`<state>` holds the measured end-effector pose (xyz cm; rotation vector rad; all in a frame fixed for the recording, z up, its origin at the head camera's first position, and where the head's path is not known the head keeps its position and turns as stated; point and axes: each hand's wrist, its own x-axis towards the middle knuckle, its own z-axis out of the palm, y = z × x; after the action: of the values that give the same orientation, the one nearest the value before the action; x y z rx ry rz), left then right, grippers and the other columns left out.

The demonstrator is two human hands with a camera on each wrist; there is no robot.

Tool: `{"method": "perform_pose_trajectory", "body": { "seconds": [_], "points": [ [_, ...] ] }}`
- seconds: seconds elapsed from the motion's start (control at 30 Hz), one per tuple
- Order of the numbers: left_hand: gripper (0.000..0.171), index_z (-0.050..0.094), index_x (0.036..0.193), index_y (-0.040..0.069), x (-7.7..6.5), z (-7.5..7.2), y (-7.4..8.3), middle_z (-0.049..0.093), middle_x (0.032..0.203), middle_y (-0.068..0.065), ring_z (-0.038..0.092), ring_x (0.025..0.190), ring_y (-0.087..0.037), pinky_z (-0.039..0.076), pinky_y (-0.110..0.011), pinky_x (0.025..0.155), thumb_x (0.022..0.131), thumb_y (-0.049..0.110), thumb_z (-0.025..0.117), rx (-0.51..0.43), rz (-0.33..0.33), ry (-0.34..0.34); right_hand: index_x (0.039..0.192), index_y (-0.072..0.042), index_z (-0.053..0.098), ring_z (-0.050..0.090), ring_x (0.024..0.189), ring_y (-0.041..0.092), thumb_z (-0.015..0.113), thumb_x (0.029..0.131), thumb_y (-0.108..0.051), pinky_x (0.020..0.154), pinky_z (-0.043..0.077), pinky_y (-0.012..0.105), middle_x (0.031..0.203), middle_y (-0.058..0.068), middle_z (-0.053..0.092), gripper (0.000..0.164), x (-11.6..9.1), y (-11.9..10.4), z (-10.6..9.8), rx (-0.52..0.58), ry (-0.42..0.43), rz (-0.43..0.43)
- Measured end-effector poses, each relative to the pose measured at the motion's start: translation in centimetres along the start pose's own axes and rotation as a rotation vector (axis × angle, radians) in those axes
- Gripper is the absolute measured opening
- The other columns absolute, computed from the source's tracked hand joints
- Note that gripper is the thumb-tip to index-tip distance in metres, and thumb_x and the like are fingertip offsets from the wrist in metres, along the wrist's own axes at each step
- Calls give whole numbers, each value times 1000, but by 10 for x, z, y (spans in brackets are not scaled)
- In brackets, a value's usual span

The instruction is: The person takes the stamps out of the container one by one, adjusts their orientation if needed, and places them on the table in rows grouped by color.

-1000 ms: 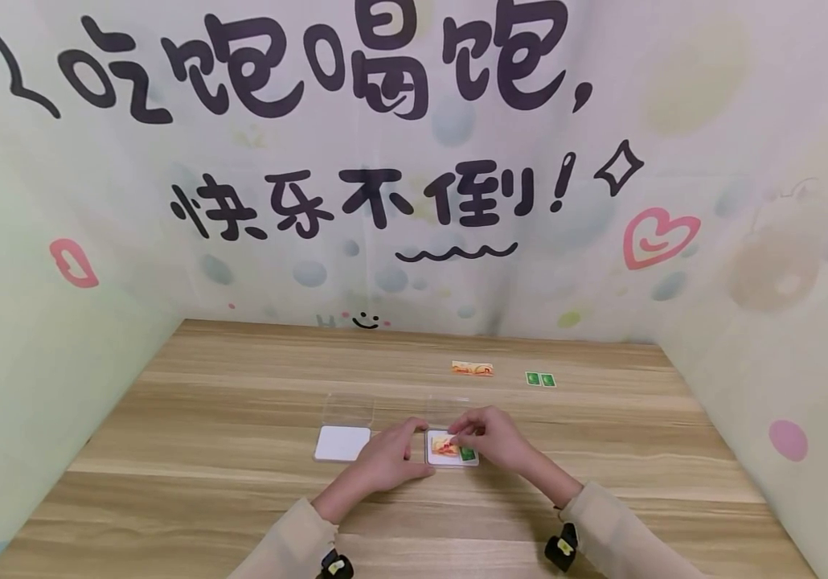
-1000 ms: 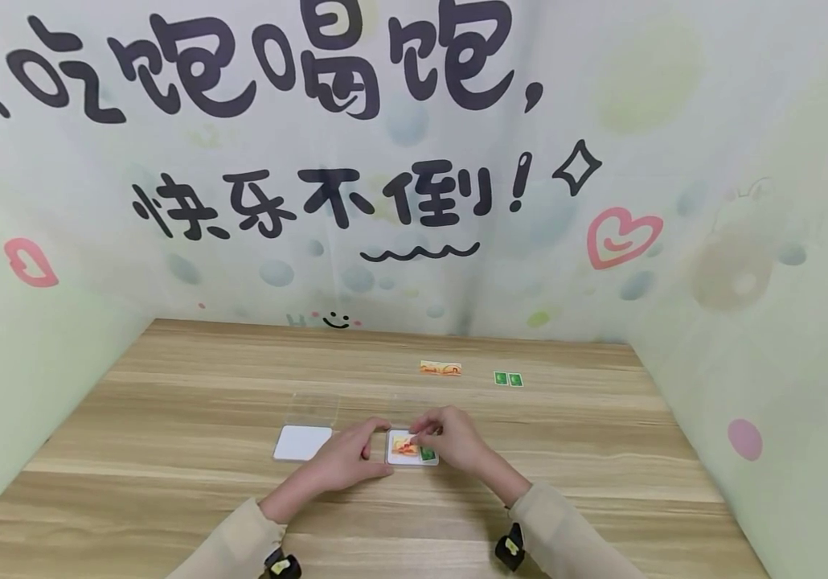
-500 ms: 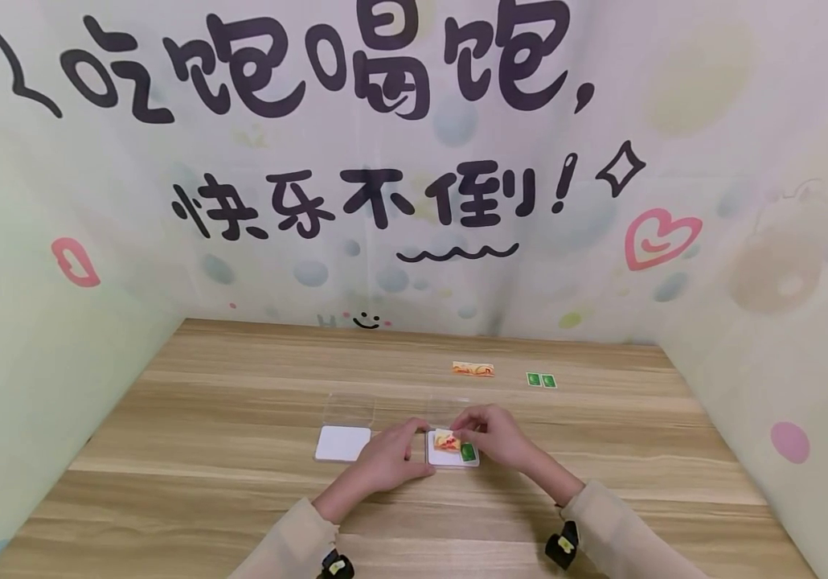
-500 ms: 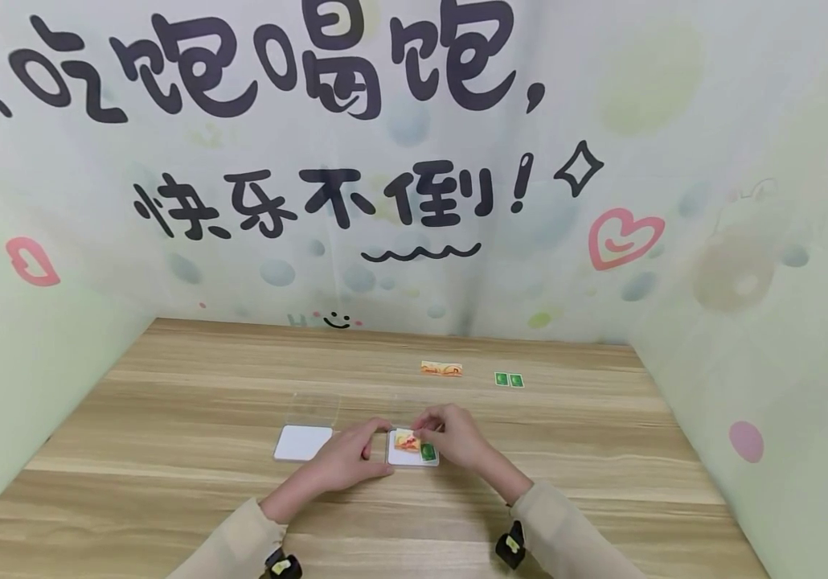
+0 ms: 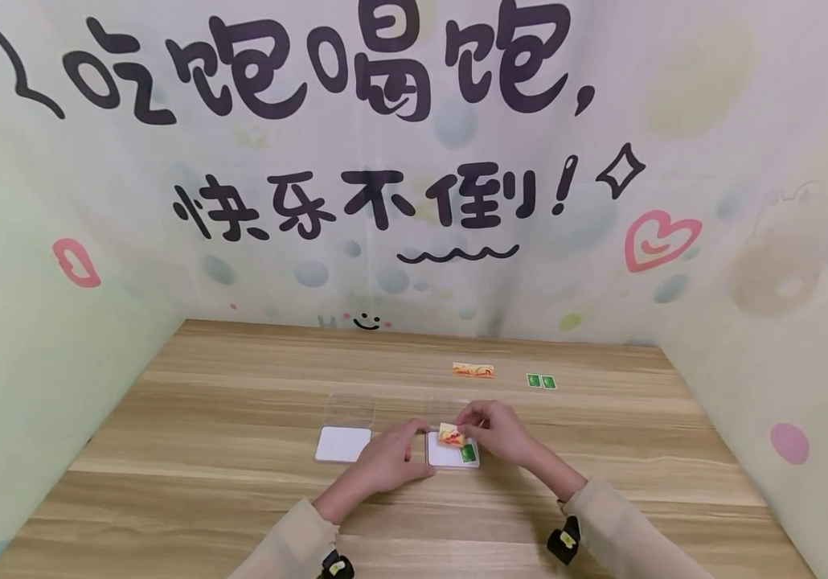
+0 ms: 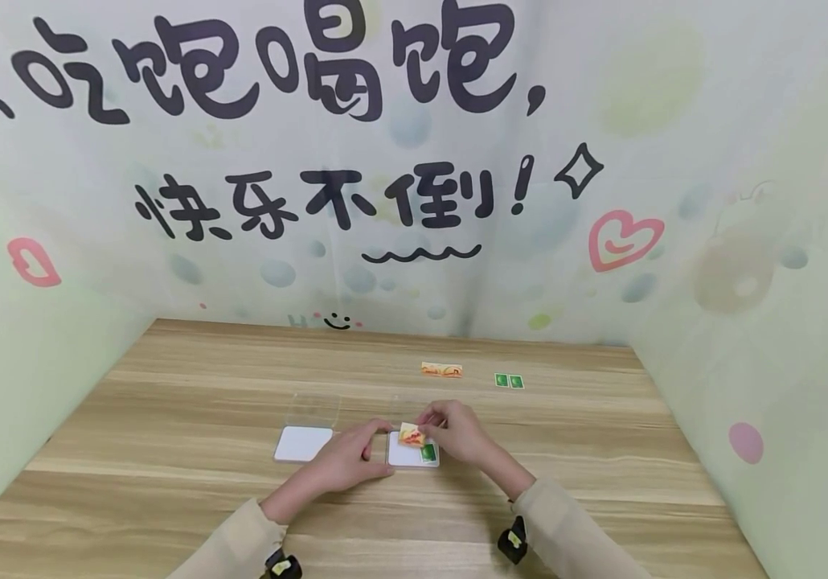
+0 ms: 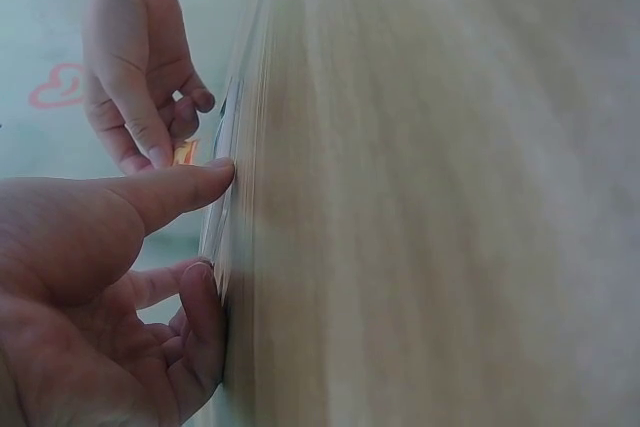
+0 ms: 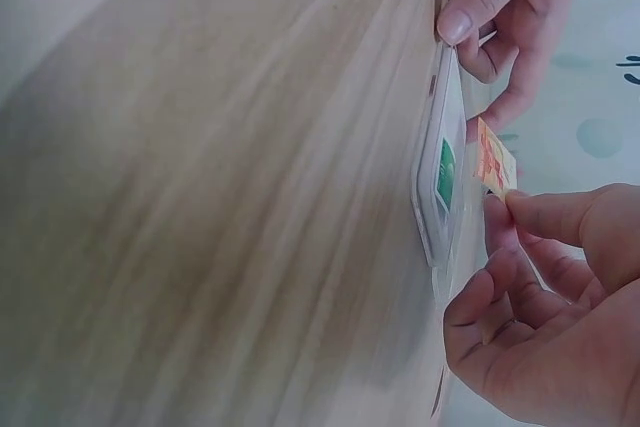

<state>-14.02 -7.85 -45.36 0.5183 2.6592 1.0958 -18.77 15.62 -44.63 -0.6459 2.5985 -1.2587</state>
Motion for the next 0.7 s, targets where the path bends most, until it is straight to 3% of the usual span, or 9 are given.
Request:
{"method": "perform_pose_trajectory", "body": {
  "seconds": [0.7],
  "points": [
    [57,58,139,7,0,0,0,51,80,0,43,66,-13,31,-27,58,92,28,81,-1,12,3,99,1,74,56,78,13,68,100,-1,68,45,24,88,5,70,6,6,2,-6,-23,3,4]
  ]
}}
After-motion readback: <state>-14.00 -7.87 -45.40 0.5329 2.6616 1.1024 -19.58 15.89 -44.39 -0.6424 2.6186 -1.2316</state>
